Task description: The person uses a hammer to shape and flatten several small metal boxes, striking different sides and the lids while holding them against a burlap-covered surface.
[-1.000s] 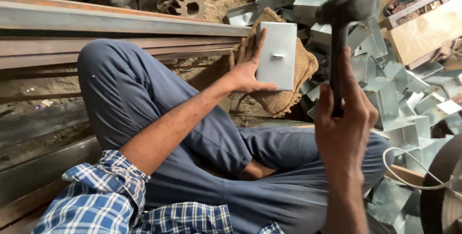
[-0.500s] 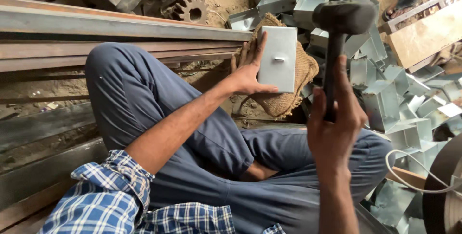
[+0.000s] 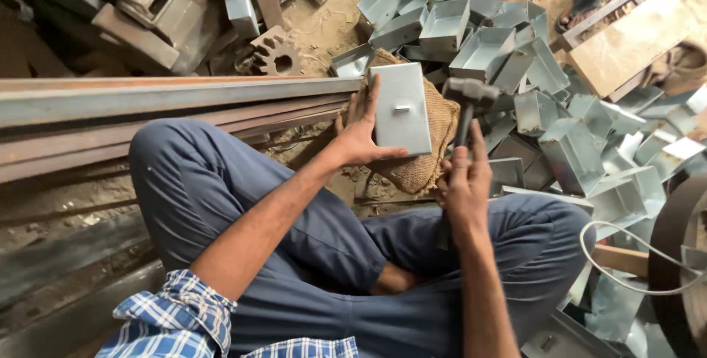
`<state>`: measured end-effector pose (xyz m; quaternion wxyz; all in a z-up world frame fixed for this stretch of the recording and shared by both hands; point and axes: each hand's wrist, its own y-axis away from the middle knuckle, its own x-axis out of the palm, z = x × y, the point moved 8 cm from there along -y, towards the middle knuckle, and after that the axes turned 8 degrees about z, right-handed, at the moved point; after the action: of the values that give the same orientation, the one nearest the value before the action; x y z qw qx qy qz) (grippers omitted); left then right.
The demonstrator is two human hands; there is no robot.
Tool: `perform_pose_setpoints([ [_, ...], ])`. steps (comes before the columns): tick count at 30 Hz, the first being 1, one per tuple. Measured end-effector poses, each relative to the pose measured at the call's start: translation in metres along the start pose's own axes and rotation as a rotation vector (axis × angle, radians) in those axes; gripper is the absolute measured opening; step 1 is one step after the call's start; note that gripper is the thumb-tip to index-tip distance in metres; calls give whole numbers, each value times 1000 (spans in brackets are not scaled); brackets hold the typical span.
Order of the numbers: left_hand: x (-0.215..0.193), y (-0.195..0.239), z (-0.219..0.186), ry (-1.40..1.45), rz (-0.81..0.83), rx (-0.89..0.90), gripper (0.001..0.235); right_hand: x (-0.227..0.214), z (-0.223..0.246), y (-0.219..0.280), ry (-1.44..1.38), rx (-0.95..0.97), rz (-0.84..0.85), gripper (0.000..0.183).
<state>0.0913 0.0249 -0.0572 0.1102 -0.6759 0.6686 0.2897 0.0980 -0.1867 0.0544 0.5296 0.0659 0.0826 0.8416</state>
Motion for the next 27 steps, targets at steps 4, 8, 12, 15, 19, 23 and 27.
perform_pose_setpoints([
  [4, 0, 1, 2, -30, 18, 11, 158, -7, -47, -15, 121, -5, 2, 53],
  [8, -5, 2, -5, -36, -85, 124, 155, -19, -57, -16, 420, 127, -21, 57],
  [12, -10, 7, -12, -27, -134, 211, 151, -16, -47, -15, 453, 95, -55, 58],
  [15, -12, 8, -15, -35, -143, 213, 151, -19, -47, -14, 459, 48, -68, 60],
  [19, -11, 7, -15, -38, -102, 153, 153, -16, -44, -15, 450, -18, -50, 61],
  [23, -11, 5, -13, -68, -96, 113, 154, -17, -55, -12, 412, 194, -43, 65],
  [27, -11, 5, -13, -58, -96, 109, 154, -11, -35, -14, 464, -60, -35, 62],
])
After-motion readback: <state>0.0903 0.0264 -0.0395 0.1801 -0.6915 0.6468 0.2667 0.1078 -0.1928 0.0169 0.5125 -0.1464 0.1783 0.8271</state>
